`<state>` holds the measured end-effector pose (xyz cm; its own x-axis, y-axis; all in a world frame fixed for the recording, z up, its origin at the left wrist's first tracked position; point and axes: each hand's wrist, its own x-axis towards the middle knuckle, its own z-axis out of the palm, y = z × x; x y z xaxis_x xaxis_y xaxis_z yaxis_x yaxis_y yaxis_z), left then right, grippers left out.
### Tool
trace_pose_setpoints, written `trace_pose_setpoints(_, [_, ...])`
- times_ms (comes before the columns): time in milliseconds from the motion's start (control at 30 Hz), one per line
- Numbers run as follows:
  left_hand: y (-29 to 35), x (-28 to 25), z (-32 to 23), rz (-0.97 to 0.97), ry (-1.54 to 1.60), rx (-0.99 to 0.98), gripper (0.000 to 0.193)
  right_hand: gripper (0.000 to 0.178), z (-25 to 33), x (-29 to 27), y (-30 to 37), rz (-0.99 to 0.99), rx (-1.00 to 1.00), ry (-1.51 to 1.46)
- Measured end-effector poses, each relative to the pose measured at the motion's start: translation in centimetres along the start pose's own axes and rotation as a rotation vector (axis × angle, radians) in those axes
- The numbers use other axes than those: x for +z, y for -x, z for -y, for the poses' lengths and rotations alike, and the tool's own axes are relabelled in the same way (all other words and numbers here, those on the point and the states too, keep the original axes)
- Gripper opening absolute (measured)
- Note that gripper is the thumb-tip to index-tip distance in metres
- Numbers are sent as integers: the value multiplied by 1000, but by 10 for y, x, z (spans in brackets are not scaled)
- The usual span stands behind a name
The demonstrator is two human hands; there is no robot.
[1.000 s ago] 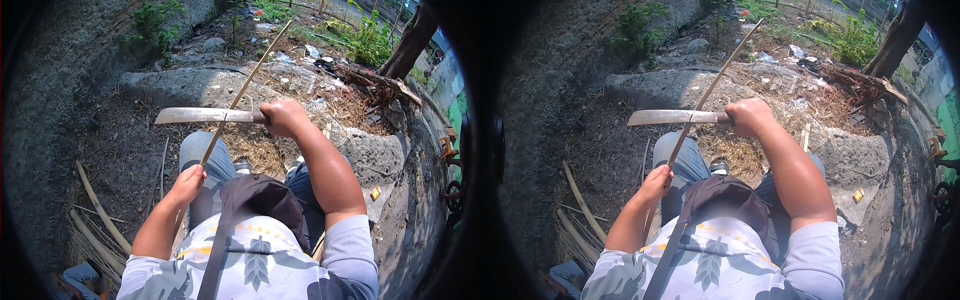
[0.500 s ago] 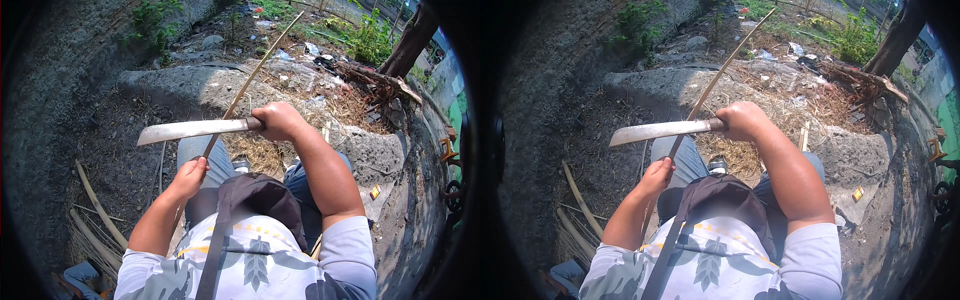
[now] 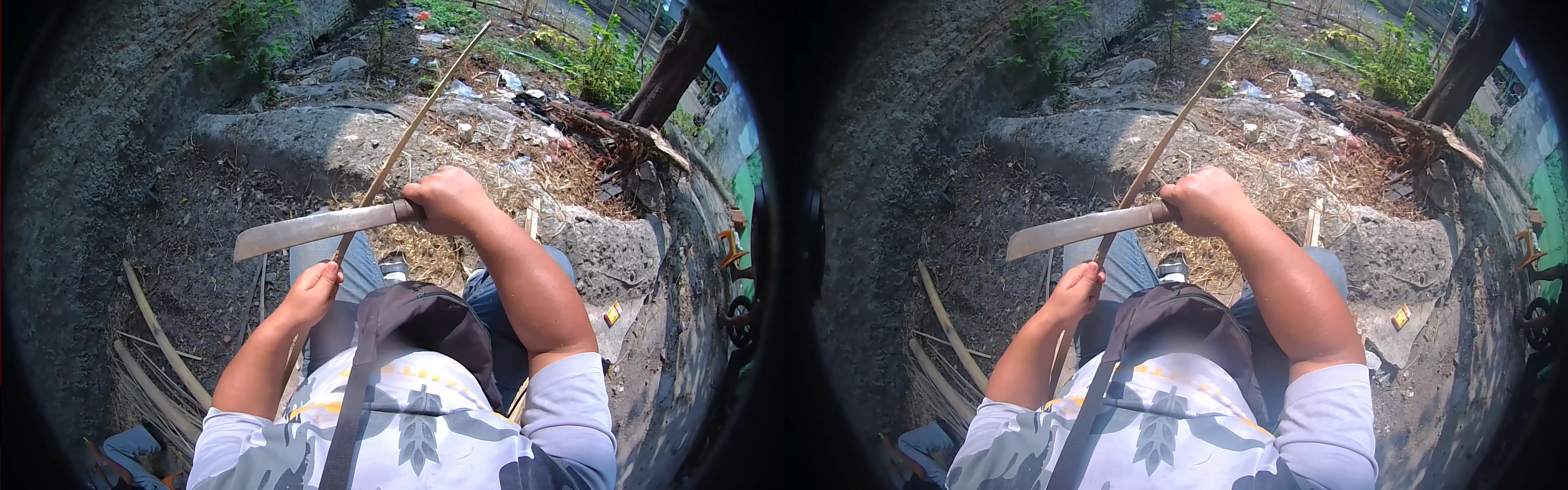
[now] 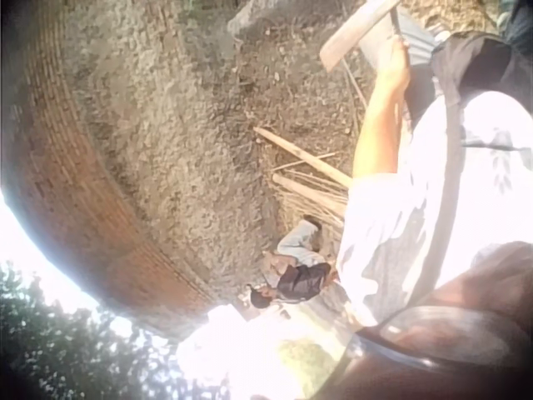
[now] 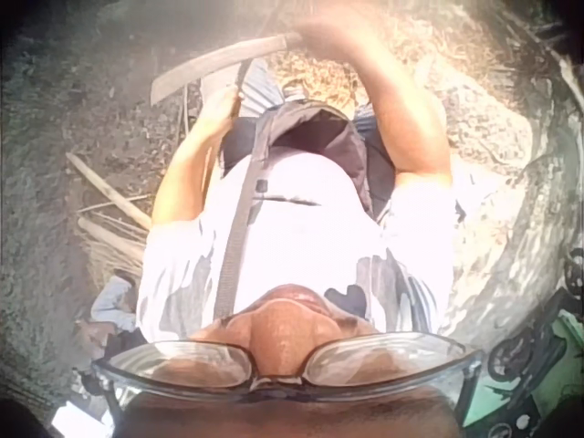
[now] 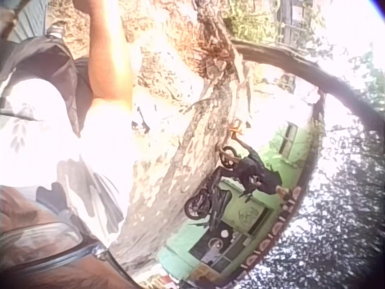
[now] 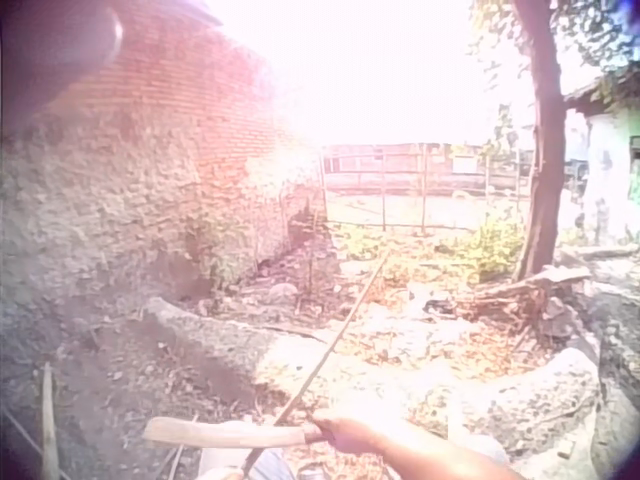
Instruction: The person shaves and scrapes a bamboo strip using a machete.
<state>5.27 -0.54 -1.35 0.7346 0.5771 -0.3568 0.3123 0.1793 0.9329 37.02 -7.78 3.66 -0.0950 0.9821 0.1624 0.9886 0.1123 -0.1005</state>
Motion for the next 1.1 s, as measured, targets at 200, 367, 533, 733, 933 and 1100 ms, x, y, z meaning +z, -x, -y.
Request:
trace_pose_setpoints(200, [25,-35,9,7,-23,-9,41,14,-45,-14,9,-158,253,77])
trace_pose_setpoints(367, [39,-49,29,-4,57,-66,39,19,-65,-25,17,-127,684,-74])
trace_pose_setpoints(533, [28,-31,14,0,120,-48,38,22,-37,-17,12,-22,397,-124])
trace_pose_setpoints(733, [23,-21,13,25,115,-55,39,20,5,-24,3,-28,-56,66])
trace_pose_setpoints(933, [28,-16,10,-31,-55,40,40,17,-31,-36,11,81,298,-29])
trace_pose_setpoints(1100, [25,-16,22,-78,-74,31,40,16,-19,-20,12,-18,277,-27])
